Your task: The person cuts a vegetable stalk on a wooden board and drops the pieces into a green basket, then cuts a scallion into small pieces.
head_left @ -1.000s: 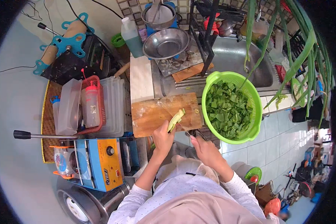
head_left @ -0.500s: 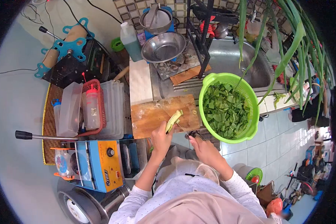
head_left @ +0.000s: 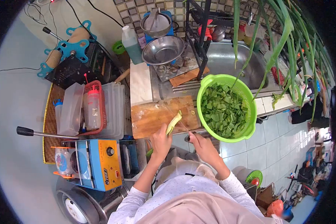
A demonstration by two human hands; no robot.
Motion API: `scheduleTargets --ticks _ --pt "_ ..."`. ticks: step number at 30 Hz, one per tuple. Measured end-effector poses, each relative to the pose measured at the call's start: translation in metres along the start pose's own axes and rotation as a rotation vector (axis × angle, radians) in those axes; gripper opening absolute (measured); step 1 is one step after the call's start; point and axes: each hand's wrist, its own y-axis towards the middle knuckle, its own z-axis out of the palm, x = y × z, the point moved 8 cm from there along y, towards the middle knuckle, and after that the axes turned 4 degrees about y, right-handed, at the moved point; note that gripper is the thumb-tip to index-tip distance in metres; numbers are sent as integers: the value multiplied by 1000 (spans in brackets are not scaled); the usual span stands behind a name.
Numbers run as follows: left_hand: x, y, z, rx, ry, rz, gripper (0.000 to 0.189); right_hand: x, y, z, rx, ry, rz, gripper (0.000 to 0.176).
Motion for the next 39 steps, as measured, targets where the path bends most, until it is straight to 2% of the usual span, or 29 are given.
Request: scheduleTargets --ticks 6,11,13,14,18,21,23,30,32,39 --pt "8 4 0 -8 -52 -92 18 11 -15 -4 13 82 44 41" --pt "11 8 -2 10 -117 -167 22 7 -18 2 7 36 -6 41" --pt "12 8 -1 12 -118 -171 24 5 -19 2 40 -46 51 39" --pt "13 8 -1 11 -114 -166 24 3 -20 3 71 -128 106 37" --pt "13 9 0 21 -106 -160 23 8 -20 3 58 -199 109 35" --pt "12 8 1 -9 -90 -121 21 10 -17 7 41 -287 90 35" --pt "15 7 4 -8 -90 -120 20 17 -17 6 -12 -330 2 41" --pt "10 4 5 -2 -57 -80 17 16 -10 6 55 -270 42 42" --pt "7 5 2 -41 -89 -68 17 16 -6 8 109 -199 105 36" --pt "6 2 2 -43 -80 -42 17 20 13 16 102 -174 35 38"
